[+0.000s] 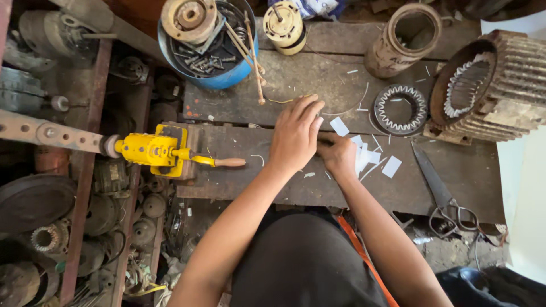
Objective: The person inserts small white rectangular pieces into the slots of a cylindrical metal motor stator held in a yellow bench vise. They repeatedly pick up pieces from the workbench and place them into the stator's grooves.
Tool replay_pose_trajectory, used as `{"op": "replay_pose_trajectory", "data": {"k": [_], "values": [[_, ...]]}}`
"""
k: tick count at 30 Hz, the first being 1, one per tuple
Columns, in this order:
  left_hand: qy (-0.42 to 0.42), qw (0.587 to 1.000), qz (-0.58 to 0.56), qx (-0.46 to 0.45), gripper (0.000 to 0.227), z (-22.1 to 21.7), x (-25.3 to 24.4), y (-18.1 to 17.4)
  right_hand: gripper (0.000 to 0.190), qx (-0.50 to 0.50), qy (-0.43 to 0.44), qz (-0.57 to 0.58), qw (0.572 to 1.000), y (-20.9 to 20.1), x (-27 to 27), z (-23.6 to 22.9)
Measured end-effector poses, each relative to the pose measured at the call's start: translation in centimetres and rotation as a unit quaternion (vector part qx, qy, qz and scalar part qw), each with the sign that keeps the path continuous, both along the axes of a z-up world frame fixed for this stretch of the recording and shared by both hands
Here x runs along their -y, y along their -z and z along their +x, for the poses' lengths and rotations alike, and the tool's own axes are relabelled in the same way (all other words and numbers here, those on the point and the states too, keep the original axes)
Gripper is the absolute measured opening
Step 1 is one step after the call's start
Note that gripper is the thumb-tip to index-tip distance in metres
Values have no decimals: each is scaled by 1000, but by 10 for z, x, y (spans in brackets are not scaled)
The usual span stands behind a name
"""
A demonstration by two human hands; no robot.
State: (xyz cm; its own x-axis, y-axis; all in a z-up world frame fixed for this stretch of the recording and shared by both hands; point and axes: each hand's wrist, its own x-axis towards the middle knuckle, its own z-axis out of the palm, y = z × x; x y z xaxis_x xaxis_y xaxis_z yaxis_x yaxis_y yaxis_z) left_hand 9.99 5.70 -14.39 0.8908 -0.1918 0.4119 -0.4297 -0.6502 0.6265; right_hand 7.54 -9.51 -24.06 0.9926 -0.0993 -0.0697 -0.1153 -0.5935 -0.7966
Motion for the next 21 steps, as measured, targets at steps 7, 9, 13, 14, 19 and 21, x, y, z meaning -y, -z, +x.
{"op": "replay_pose_trajectory", "data": {"k": [7,9,13,14,19,21], "values": [[19,993,-111,-36,27,5,-10,11,29,68,-68,-2,995,-1,-3,3],[21,992,-119,-36,27,6,-7,13,26,102,-121,-4,987,-4,6,3],[23,991,-129,-40,28,4,-12,13,22,109,-222,-24,969,-11,16,17],[31,989,-136,-43,28,5,-11,13,22,115,-236,-34,964,-12,19,19],[36,989,-137,-40,28,4,-11,12,22,105,-231,-6,967,-5,24,22],[34,989,-136,-41,28,6,-12,11,24,99,-202,25,974,-1,21,21]]}}
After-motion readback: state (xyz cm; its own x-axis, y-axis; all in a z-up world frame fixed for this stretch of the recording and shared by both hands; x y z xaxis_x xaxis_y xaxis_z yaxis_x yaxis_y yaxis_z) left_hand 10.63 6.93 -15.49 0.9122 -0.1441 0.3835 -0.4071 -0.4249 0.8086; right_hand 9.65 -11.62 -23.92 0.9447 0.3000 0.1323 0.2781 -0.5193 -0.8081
